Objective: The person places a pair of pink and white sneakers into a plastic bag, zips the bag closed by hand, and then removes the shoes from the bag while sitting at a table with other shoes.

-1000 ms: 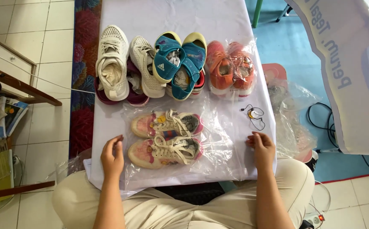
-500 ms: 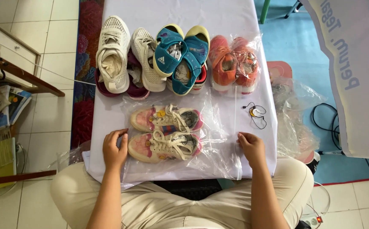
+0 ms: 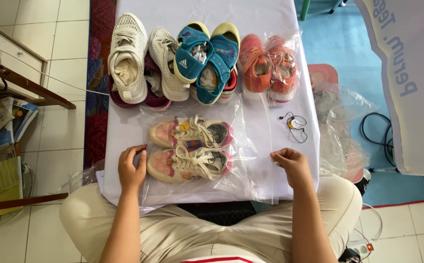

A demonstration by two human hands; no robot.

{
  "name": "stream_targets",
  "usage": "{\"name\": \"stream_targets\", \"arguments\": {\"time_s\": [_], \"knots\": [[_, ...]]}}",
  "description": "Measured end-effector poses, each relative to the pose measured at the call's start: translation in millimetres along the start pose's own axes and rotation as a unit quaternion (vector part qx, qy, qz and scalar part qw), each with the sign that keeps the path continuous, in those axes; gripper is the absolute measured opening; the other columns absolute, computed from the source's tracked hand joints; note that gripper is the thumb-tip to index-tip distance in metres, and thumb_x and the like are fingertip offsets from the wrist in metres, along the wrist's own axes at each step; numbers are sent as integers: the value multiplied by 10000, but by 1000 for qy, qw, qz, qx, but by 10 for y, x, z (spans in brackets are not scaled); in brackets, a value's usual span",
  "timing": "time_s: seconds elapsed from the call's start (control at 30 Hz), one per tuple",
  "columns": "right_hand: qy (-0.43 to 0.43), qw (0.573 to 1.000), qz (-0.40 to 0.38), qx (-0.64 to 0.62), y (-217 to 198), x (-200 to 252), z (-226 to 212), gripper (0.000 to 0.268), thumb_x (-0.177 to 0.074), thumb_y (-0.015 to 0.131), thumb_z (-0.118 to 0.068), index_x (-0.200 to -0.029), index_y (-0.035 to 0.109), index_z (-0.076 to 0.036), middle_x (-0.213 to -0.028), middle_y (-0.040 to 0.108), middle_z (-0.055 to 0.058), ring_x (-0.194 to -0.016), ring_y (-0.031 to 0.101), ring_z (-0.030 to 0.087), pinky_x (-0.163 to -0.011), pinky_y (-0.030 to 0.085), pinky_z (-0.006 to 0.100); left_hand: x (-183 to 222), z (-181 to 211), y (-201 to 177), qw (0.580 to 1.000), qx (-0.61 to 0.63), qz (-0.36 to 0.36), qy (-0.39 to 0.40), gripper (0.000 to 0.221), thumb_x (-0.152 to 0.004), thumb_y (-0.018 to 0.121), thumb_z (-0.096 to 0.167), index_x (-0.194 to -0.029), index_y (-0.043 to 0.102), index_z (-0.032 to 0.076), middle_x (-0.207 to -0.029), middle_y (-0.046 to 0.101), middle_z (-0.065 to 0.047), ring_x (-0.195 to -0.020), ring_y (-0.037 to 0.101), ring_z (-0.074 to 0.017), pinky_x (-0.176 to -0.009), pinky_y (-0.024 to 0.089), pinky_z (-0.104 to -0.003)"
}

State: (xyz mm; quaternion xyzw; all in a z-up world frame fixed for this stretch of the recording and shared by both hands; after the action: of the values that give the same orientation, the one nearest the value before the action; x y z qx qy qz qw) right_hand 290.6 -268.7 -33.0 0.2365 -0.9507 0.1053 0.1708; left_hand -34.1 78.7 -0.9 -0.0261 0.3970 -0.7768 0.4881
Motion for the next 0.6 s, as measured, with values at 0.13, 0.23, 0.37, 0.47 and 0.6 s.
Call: {"name": "stream_targets", "arguments": {"time_s": [0.13, 0.23, 0.37, 0.47, 0.6], "knots": [[-15, 1000, -7, -11, 38, 29, -102, 89, -752, 709, 2, -740, 643, 60, -634, 553, 91, -655, 475, 144, -617, 389, 222, -56, 81, -99, 998, 60, 25, -26, 176, -950, 555, 246, -1024, 659, 125, -942, 641, -63, -895, 599, -266, -815, 462, -372], [-10, 1000, -19, -6, 98, 92, -107, 94, -732, 719, 24, -713, 635, 61, -626, 557, 110, -656, 477, 157, -615, 385, 236, -109, 621, -269, 997, 16, 67, -16, 177, -910, 597, 196, -1075, 640, 147, -987, 611, -25, -922, 580, -226, -798, 465, -330], [-41, 998, -52, -19, 316, 109, -280, 119, -704, 739, 28, -681, 625, 57, -574, 550, 111, -569, 426, 131, -549, 350, 219, -103, 1723, 164, 981, 188, -24, 31, 126, -791, 675, 154, -916, 670, 137, -800, 643, -55, -796, 626, -247, -768, 487, -335], [-46, 996, -68, -29, 472, 148, -259, 135, -686, 755, 20, -671, 624, 47, -558, 558, 104, -547, 423, 114, -532, 345, 209, 68, 2365, 774, 968, 184, -160, 64, 97, -760, 693, 177, -853, 670, 161, -721, 647, -19, -716, 649, -221, -694, 511, -316], [-55, 996, -60, -20, 480, 101, -51, 148, -705, 752, 7, -648, 618, 32, -526, 537, 93, -520, 415, 107, -506, 335, 205, 166, 2374, 1492, 953, 95, -286, -35, 261, -792, 633, 413, -737, 626, 158, -699, 658, 20, -643, 674, -134, -568, 527, -281]]}}
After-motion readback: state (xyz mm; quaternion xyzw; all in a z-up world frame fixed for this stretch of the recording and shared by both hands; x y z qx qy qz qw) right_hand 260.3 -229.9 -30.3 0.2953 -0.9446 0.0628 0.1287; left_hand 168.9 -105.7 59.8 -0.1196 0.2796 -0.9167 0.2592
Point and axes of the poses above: each hand's wrist, its own x-axis away from the middle knuckle, its own y-axis out of the palm, z = x × y, the point moved 10 cm from there along -x, towards the middle knuckle
